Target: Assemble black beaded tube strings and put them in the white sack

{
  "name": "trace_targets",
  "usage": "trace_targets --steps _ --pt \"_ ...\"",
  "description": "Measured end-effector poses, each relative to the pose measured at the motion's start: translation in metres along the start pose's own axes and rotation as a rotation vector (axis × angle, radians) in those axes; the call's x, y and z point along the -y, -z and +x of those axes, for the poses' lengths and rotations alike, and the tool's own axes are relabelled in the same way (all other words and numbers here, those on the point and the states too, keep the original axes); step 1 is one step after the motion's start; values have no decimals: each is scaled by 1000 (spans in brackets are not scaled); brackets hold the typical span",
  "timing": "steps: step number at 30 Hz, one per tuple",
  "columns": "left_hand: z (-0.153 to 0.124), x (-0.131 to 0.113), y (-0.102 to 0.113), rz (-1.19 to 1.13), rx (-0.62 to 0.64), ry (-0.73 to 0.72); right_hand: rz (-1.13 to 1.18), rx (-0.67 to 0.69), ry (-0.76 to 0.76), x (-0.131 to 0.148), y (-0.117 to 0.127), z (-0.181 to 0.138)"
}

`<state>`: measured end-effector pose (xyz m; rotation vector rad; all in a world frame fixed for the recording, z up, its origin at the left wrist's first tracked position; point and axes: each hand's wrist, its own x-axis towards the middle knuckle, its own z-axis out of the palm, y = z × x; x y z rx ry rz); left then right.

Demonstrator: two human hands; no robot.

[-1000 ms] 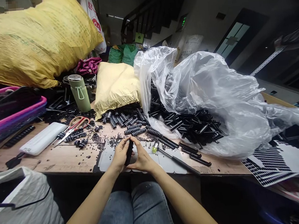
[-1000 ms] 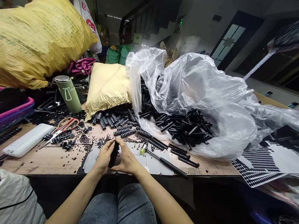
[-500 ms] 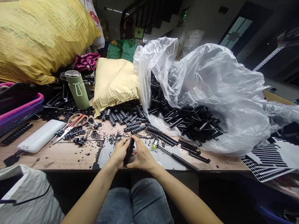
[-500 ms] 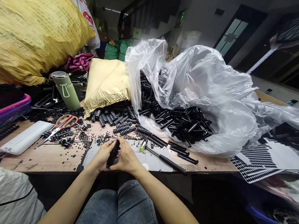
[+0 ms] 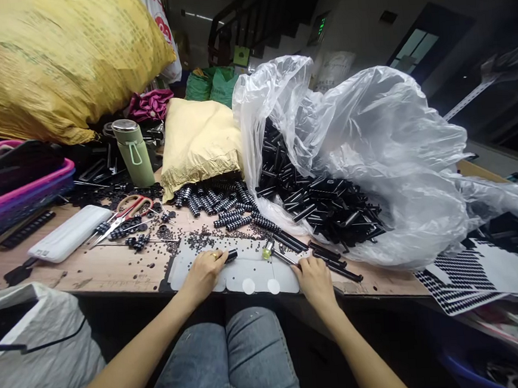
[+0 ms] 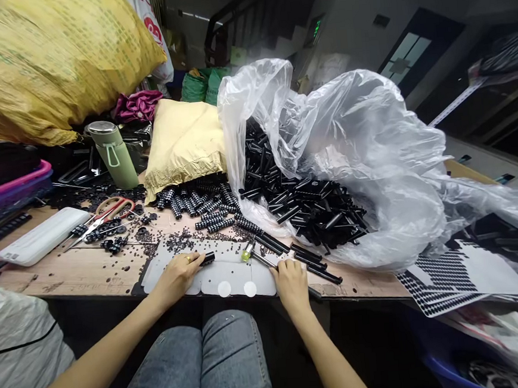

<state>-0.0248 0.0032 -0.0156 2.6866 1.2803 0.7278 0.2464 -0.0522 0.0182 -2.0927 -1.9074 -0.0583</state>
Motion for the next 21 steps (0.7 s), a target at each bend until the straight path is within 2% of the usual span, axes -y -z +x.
trace_targets --steps 3,8,12,14,18,21 --pt "-3 0 6 135 28 -17 29 153 -45 3 10 -6" --pt "-5 -3 10 143 89 -7 337 180 -12 60 14 -17" --pt "-5 -6 6 60 96 49 193 295 8 77 14 -15" --pt "-3 -15 1 65 100 87 219 294 24 81 23 -11" --pt "-3 -39 -14 118 80 88 466 170 76 104 44 -10" --pt "-6 -47 -24 137 93 83 439 229 174 123 36 -18"
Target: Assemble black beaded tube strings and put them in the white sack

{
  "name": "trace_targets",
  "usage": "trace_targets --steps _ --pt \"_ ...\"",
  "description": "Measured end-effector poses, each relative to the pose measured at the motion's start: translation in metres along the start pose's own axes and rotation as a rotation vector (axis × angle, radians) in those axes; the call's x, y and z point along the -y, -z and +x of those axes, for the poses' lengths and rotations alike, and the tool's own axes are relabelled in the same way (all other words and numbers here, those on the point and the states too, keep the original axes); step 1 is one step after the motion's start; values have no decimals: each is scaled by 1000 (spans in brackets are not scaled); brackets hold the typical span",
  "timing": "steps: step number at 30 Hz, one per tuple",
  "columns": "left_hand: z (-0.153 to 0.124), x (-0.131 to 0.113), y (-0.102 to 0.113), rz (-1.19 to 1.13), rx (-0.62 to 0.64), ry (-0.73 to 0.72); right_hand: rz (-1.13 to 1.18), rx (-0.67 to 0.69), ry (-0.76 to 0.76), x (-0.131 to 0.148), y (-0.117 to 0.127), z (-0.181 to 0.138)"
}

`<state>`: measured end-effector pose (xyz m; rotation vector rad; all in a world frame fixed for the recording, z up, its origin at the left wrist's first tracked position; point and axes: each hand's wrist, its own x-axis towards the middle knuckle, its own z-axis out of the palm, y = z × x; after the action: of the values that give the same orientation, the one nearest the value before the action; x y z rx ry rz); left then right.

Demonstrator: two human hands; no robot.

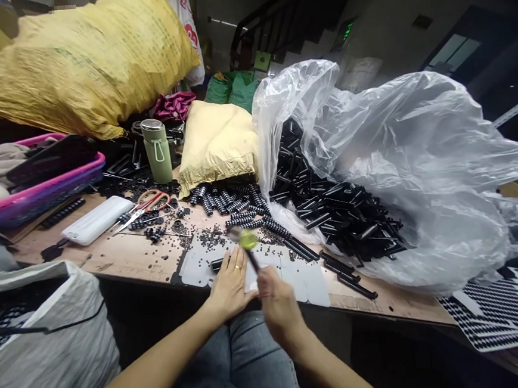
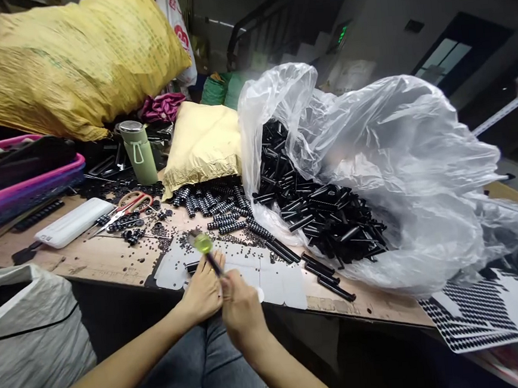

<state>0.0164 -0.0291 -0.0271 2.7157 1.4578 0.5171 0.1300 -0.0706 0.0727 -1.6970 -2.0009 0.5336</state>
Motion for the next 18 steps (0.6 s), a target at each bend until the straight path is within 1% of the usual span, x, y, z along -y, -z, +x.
trace_targets --steps 2,3,4,6,8,10,11,13,15,16,17,18 --pt "0 0 -4 -47 11 24 -129 125 48 1 -15 0" --pt "2 0 -5 -121 8 44 -172 167 57 -1 -21 0" --pt "6 1 -5 -217 0 73 -184 180 54 -2 -24 2" --pt "15 2 0 -396 -36 153 -138 149 26 -5 -22 5" --pt "22 8 13 -469 -82 249 -93 99 -4 -9 -13 9" --pt "13 22 40 -449 -137 344 -77 57 -9 -15 -3 13" --pt "1 32 59 -425 -165 401 -71 39 -14 -21 0 14" --pt "-38 51 107 -312 -224 553 -74 20 -29 -37 5 16" --pt "-81 67 158 97 -256 885 -118 25 -41 -57 5 15" --pt "-98 73 179 280 -265 958 -160 34 -46 -67 5 14" --pt "-108 78 195 401 -325 1016 -211 41 -53 -77 4 13" --pt "-109 82 204 452 -365 1020 -270 46 -60 -86 4 12"
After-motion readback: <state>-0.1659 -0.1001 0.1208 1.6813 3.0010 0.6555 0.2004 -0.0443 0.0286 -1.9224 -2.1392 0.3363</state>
